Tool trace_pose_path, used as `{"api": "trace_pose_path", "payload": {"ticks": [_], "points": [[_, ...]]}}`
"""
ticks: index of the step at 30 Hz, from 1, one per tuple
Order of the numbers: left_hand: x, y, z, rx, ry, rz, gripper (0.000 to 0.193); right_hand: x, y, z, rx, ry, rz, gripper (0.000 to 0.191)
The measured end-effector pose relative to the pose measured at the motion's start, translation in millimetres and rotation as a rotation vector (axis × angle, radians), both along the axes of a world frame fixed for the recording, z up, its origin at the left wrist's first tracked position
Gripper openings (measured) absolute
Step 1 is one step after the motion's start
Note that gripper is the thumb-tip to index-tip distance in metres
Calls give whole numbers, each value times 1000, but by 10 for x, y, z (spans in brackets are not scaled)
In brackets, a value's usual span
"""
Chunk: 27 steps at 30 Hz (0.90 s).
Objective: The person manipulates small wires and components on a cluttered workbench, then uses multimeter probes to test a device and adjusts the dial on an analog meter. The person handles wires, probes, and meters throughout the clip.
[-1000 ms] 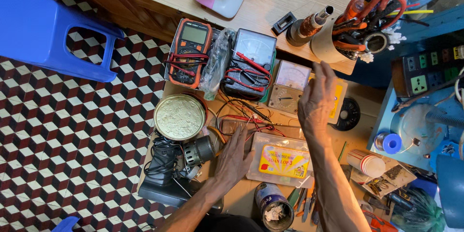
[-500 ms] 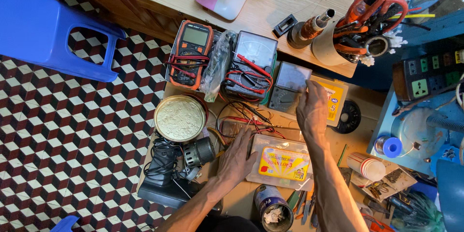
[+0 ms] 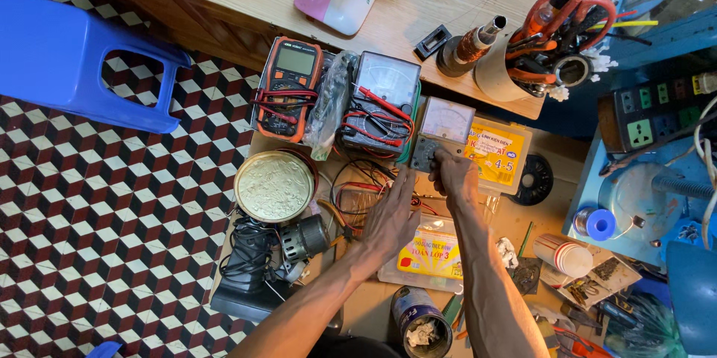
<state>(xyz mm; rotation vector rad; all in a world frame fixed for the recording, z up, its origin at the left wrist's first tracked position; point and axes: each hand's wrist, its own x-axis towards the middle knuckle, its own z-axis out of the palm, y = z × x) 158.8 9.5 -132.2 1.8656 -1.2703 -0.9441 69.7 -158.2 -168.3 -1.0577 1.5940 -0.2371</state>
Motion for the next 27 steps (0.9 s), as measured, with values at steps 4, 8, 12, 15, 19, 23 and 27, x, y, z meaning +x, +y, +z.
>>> {"api": "trace_pose_path", "payload": {"ticks": [4,8,12,15,19,23,27], "points": [[81,-381,-79,57,-37,-66,83,-41,-46,-70,-27,69,74,37],[77,-530,-131,126,-31,-88,82,-26,-24,-110,-24,58,54,36],[68,-488,-238,72,-105,-86,81,-2,-21,-136,-61,112,112,38],[89,-450,-343,-1,-157,-103,84,3,-55,-137,-83,203,212,42],[75,-455,-411,-3,-230,-117,83,0,-79,-128,-122,254,281,40],[98,-450,-394,-1,-239,-129,84,7,-116,-118,-89,275,304,39],[125,-434,-341,22,-220,-147,84,-5,-159,-102,-54,282,335,41]]}}
